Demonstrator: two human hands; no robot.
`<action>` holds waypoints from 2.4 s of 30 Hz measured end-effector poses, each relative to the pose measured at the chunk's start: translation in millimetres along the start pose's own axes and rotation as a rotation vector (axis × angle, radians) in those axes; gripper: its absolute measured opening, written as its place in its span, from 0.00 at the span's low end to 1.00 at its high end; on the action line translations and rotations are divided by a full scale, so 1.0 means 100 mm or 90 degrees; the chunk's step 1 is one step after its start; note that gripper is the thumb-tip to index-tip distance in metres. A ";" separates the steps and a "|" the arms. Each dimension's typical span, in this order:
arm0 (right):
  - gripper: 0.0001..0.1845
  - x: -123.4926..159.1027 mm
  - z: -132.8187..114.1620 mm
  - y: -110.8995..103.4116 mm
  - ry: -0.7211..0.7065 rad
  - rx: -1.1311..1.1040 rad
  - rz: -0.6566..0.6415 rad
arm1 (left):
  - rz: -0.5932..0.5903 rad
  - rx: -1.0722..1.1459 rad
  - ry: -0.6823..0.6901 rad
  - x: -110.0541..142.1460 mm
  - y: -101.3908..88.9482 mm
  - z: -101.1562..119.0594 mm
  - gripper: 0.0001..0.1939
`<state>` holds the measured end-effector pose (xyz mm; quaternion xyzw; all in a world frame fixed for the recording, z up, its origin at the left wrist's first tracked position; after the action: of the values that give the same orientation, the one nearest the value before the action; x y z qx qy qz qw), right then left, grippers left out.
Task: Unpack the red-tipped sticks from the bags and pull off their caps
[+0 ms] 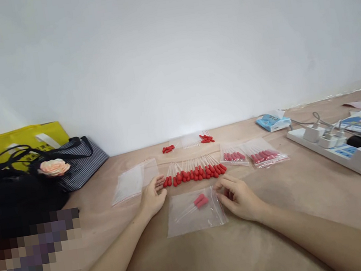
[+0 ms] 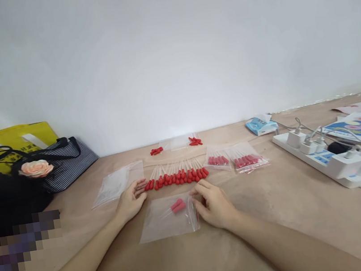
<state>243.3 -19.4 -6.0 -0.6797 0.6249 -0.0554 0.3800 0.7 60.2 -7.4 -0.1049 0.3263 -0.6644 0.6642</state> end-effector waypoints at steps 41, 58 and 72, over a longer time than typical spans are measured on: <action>0.15 -0.05 -0.11 0.26 0.044 0.106 -0.222 | -0.454 -0.239 0.237 0.83 0.49 0.72 0.29; 0.07 -0.02 0.03 0.05 0.133 -0.088 -0.221 | -0.448 -0.231 0.221 0.82 0.45 0.67 0.30; 0.10 -0.17 0.84 -0.79 0.394 -0.534 -0.021 | -0.429 -0.175 0.218 0.80 0.41 0.69 0.28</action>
<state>350.0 27.7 -12.1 -0.7353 0.6655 -0.0046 -0.1281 65.7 -31.9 -1.2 -0.1817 0.4650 -0.8032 0.3249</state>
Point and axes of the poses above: each hand's wrist, its own x-axis away from the middle knuckle, its own y-axis out of the palm, z = x × y, the point moved 7 cm from there along -x, towards the middle knuckle, and after that the axes turned 5 degrees about y, right-handed, at the moved point
